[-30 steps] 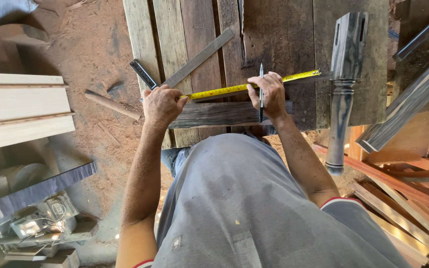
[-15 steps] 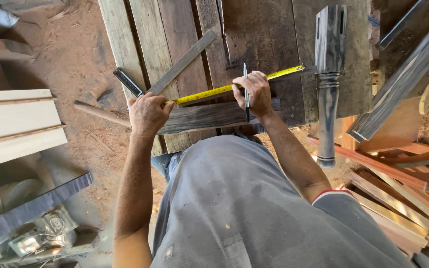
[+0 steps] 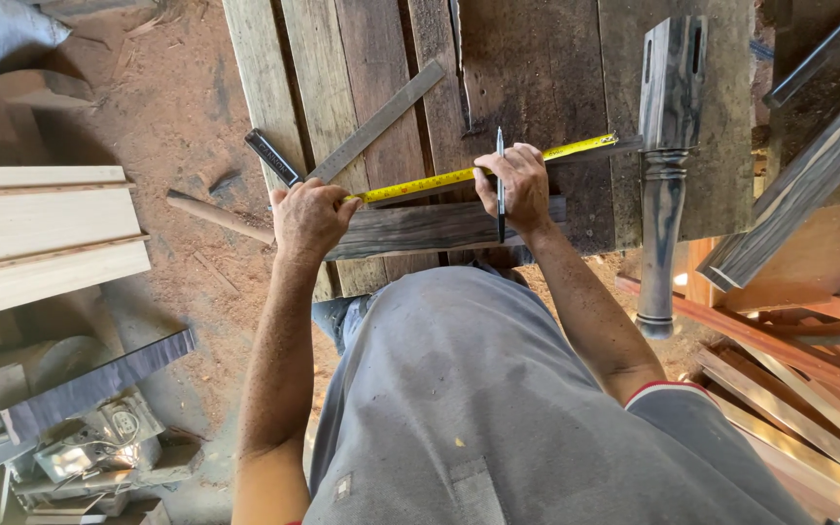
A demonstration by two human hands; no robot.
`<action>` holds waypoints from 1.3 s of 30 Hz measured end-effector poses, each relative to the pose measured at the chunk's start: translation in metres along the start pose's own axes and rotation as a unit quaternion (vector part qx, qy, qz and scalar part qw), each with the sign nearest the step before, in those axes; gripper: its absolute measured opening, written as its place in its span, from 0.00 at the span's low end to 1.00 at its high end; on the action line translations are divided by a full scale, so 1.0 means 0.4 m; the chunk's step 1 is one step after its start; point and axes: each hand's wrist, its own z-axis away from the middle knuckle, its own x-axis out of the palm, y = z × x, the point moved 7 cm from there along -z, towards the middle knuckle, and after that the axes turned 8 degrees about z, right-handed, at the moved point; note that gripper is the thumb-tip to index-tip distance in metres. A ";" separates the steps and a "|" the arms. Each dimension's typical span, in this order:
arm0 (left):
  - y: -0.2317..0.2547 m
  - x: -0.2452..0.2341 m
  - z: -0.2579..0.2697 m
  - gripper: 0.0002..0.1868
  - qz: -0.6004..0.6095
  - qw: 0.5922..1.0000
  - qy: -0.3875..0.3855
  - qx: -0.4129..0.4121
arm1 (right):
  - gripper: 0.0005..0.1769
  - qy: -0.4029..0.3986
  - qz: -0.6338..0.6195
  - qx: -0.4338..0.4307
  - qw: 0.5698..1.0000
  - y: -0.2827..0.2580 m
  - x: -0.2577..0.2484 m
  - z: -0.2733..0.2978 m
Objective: The recorder uses a tape measure and a ruler to measure and mark wooden components on a workbench in a workshop.
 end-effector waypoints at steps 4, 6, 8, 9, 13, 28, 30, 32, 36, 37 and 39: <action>-0.002 0.003 0.000 0.18 -0.003 1.000 -0.006 -0.004 | 0.05 0.003 0.006 0.002 1.000 0.015 0.018 0.014; -0.003 0.007 0.000 0.18 -0.004 1.000 -0.015 -0.008 | 0.05 0.002 0.017 -0.001 1.000 0.023 0.031 0.023; -0.003 0.009 -0.001 0.18 -0.005 1.000 -0.014 -0.007 | 0.06 0.004 0.020 -0.009 1.000 0.015 0.024 0.022; -0.004 0.009 -0.001 0.18 -0.006 1.000 -0.014 -0.006 | 0.06 0.007 0.023 -0.016 1.000 0.009 0.020 0.021; 0.001 0.000 0.000 0.18 -0.009 1.000 -0.019 -0.013 | 0.06 0.003 0.037 -0.010 0.999 -0.021 -0.001 0.011; 0.024 -0.036 0.004 0.17 0.010 1.000 -0.016 -0.017 | 0.07 -0.005 0.002 0.032 0.999 -0.023 -0.018 0.003; 0.028 -0.038 0.004 0.17 0.000 1.000 -0.021 -0.014 | 0.06 -0.003 0.001 0.033 0.999 -0.019 -0.015 0.007; 0.019 -0.021 -0.005 0.17 -0.001 0.999 -0.030 -0.016 | 0.06 -0.005 0.006 0.031 0.999 -0.013 -0.008 0.010; 0.014 -0.008 -0.011 0.18 -0.004 0.998 -0.061 -0.025 | 0.05 -0.006 0.011 0.031 0.999 -0.006 0.001 0.015; 0.013 -0.009 -0.011 0.18 -0.004 0.998 -0.061 -0.026 | 0.05 -0.006 0.011 0.030 0.999 -0.007 0.003 0.014; 0.015 -0.011 -0.012 0.18 -0.007 0.998 -0.063 -0.024 | 0.05 -0.006 0.013 0.036 0.999 -0.004 0.002 0.016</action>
